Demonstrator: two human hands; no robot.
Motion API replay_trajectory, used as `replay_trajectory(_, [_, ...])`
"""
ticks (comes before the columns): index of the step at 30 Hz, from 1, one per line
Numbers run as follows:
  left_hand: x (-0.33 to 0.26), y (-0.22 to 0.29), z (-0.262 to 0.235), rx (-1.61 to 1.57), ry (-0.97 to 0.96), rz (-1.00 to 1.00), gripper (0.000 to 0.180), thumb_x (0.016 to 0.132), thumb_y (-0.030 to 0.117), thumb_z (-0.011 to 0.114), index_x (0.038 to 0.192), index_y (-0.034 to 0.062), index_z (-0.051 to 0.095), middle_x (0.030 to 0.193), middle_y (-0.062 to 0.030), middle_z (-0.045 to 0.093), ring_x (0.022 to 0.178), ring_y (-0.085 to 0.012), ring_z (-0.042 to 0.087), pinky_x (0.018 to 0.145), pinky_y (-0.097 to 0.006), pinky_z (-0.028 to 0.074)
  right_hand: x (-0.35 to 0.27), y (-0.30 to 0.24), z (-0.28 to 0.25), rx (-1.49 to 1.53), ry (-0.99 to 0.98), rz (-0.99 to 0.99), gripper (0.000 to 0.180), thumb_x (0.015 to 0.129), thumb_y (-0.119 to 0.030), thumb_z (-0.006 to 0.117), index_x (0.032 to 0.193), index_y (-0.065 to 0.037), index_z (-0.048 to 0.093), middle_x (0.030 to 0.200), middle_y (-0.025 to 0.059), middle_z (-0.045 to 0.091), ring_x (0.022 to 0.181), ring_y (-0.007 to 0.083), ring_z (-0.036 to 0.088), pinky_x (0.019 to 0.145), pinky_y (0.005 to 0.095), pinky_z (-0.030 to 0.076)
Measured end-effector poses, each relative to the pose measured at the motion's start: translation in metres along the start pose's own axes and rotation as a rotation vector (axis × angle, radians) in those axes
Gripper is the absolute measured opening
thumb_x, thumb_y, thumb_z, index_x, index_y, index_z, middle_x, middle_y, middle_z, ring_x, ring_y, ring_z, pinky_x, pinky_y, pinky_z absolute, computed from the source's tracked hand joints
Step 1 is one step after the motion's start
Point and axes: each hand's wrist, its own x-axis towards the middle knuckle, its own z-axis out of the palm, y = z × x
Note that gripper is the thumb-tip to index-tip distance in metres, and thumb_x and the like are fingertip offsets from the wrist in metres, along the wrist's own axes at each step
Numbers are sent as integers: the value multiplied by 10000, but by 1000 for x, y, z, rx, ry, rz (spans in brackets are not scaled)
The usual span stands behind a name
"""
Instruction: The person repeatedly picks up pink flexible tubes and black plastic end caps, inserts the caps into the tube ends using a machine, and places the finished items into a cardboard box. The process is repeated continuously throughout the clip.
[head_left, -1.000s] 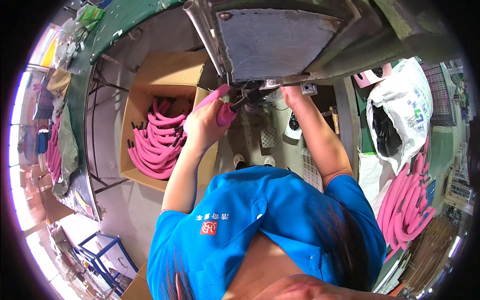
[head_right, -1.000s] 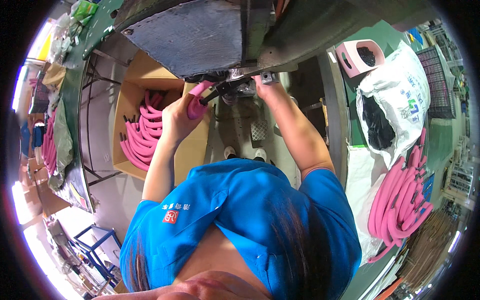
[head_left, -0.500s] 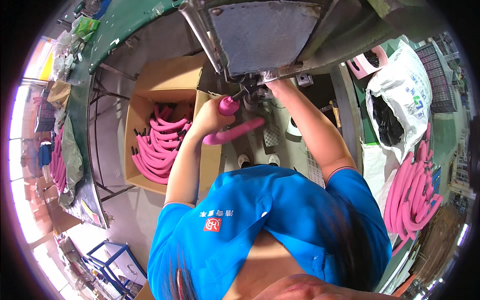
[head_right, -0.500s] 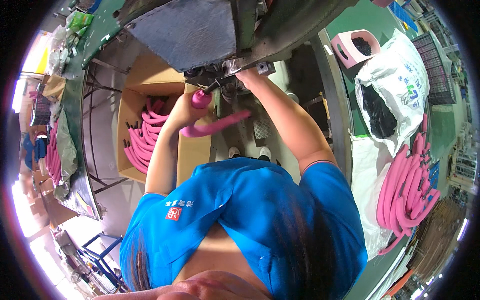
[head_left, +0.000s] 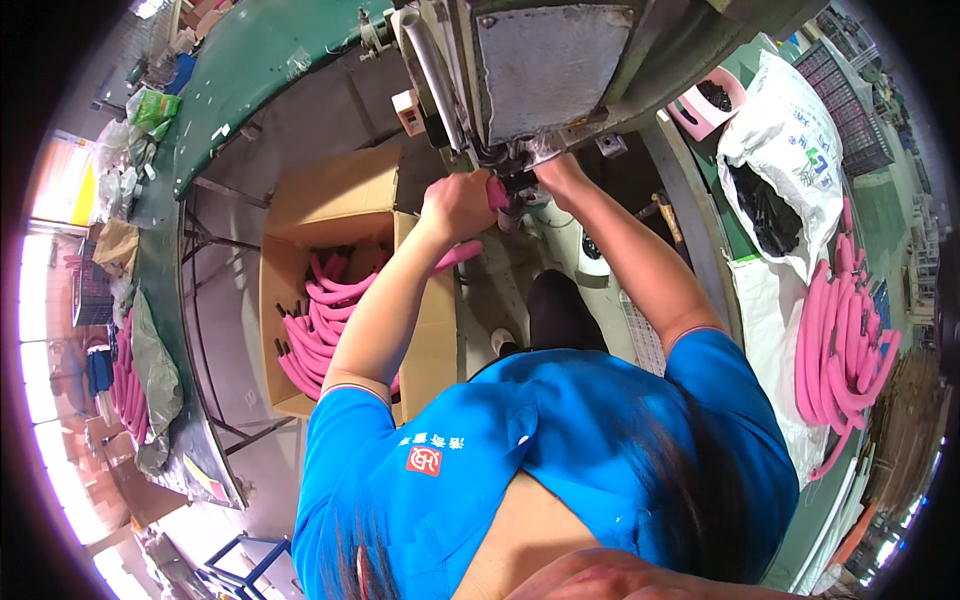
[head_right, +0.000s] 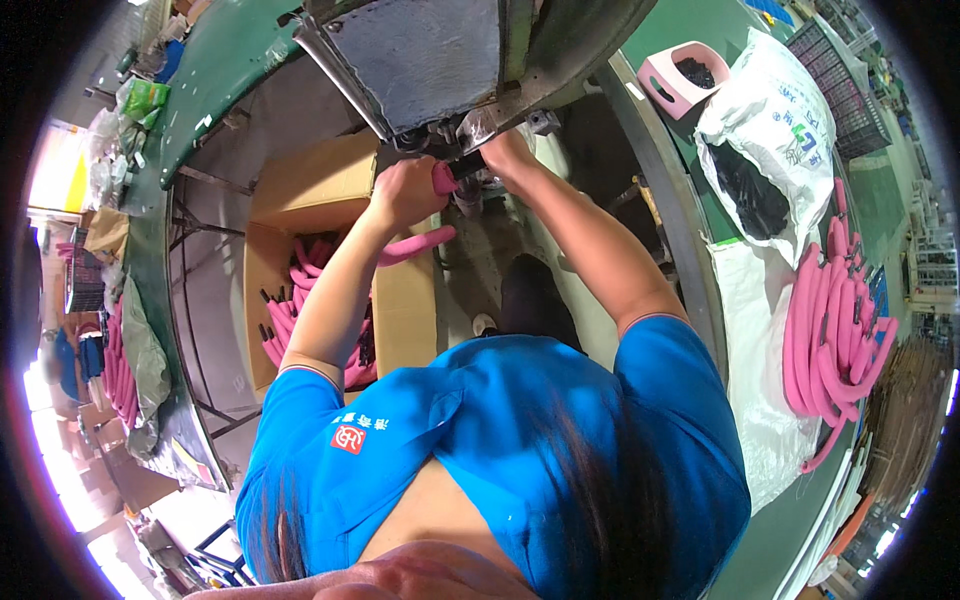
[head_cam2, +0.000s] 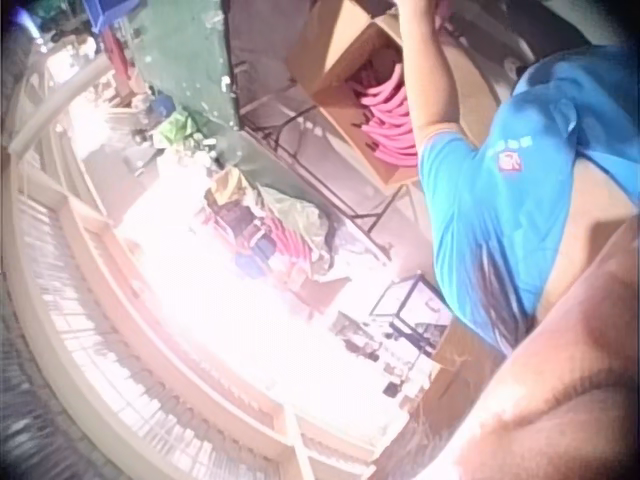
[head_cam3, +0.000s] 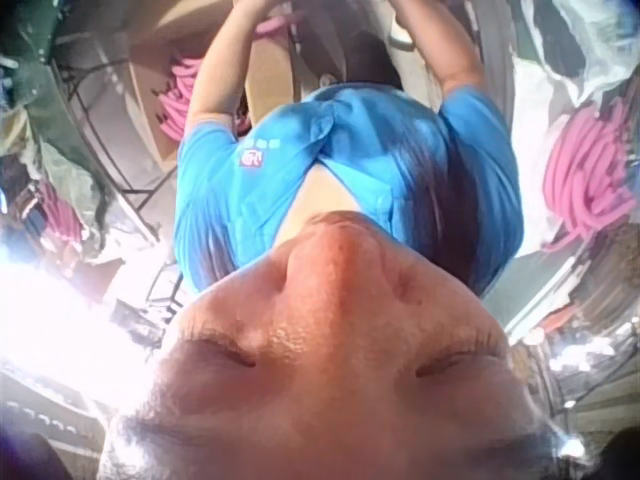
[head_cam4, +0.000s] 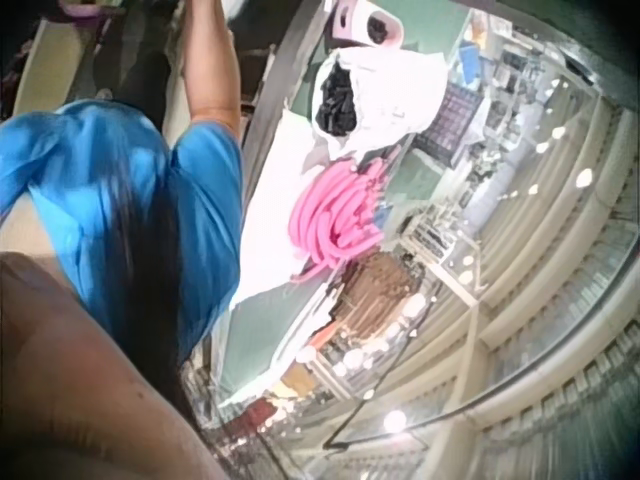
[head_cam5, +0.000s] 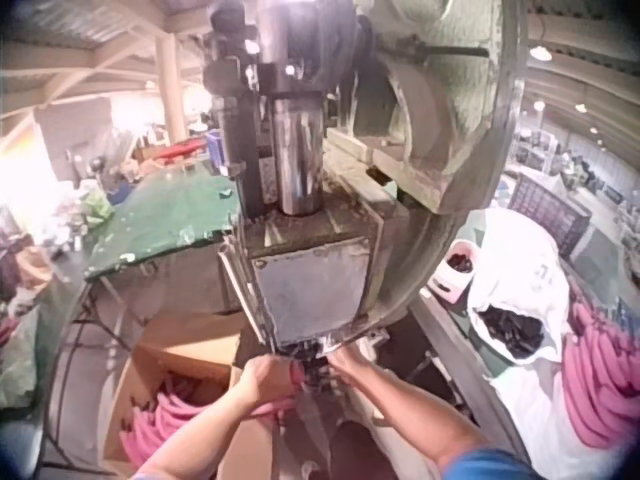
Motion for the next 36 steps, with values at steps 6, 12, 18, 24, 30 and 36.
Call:
replay_trajectory(6, [-56,-42,23,-164,236,31,483,656,243,702,1071,72,525,836,-190,641,791,-387,631,694,-466,508,-14,-52,-4,1,134,45,384,916,-356,487,1089,-24,568,1056,161,607,989,273,555,843,409,430])
replay_trajectory(12, [-60,-46,28,-42,167,-71,401,695,205,668,1043,73,519,755,-193,642,749,-383,638,664,-476,504,-19,-57,5,27,136,181,587,946,-449,406,1338,-14,437,1322,183,500,1185,278,485,963,378,383])
replay_trajectory(18, [-52,-40,21,-31,178,-58,353,691,173,656,1004,72,527,761,-203,645,749,-384,642,664,-475,509,-8,-30,2,24,115,99,506,943,-367,446,1313,-22,460,1279,154,536,1167,261,499,949,367,395])
replay_trajectory(24, [-63,-41,-4,-206,208,8,344,680,150,663,991,83,531,793,-209,630,795,-427,605,682,-475,482,-8,-56,-16,851,-41,297,100,898,-122,580,996,-119,595,900,15,644,771,117,619,661,304,526])
replay_trajectory(30, [-126,-61,8,-276,174,87,224,673,150,641,875,104,555,728,-180,619,735,-395,614,645,-465,482,-46,-59,-24,602,-174,405,76,880,-150,647,861,-79,667,760,16,646,597,87,577,576,227,504])
replay_trajectory(36, [-174,-67,19,-346,163,-82,284,647,138,667,912,100,574,751,-171,630,745,-381,624,653,-439,495,-66,-62,1,525,-79,71,126,862,-104,666,891,18,654,747,45,647,669,90,621,633,234,536])
